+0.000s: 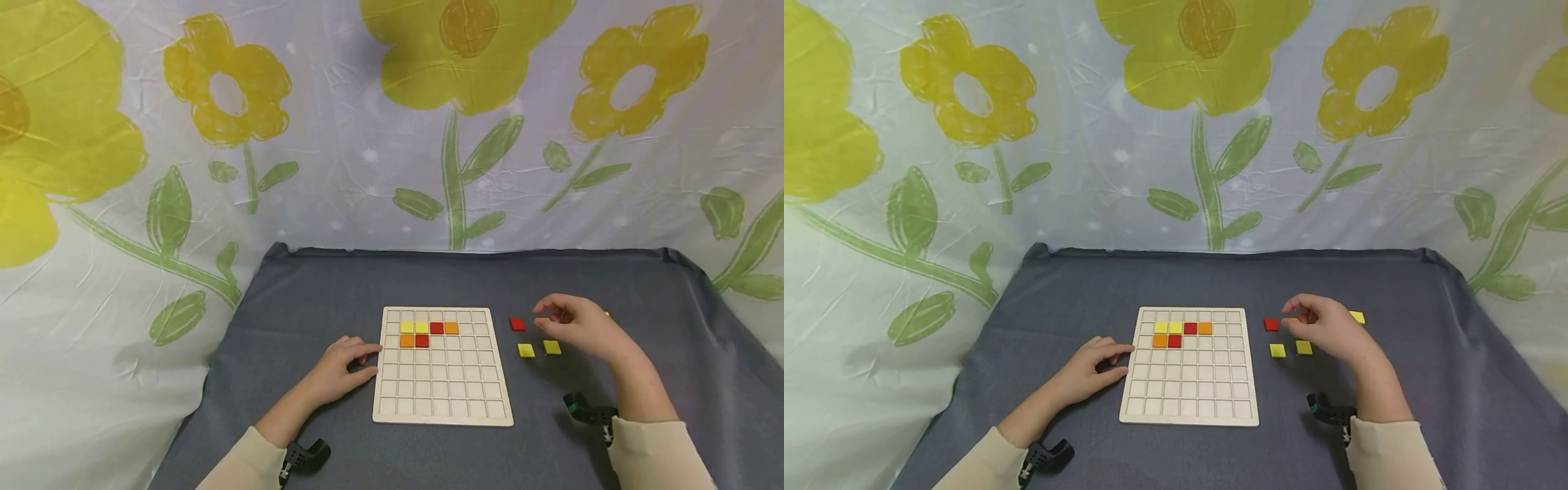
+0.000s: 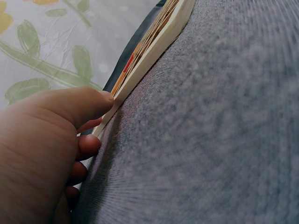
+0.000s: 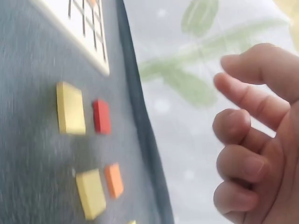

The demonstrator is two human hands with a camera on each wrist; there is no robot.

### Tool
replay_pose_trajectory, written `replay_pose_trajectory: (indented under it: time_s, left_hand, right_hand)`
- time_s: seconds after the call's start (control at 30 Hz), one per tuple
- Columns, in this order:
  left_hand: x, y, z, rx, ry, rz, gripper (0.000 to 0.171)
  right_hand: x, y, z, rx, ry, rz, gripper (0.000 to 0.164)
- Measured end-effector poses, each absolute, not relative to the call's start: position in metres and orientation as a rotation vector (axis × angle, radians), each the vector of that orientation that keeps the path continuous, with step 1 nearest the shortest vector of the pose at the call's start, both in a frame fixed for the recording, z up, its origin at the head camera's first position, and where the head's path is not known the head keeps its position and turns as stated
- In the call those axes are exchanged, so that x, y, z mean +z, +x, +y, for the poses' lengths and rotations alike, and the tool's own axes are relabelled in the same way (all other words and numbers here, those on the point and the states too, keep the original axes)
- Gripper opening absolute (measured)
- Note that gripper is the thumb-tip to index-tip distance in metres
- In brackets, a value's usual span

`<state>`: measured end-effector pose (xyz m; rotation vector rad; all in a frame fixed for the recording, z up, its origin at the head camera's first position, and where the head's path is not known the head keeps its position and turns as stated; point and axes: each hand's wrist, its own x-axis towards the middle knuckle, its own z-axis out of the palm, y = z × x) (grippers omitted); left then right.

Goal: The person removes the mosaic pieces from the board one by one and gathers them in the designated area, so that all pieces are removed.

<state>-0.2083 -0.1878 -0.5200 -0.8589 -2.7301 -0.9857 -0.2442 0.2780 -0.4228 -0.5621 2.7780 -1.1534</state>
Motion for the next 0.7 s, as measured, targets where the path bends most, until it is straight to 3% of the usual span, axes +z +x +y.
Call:
replay_pose_trajectory:
  time_s: [0.7]
  left_hand:
    - [-0.518, -0.209, -0.187, -0.998, -0.839, -2.771, 0.039]
  right_hand:
    - [-0.417, -0.255, 0.205, -1.249, -0.799, 2.743, 0.015]
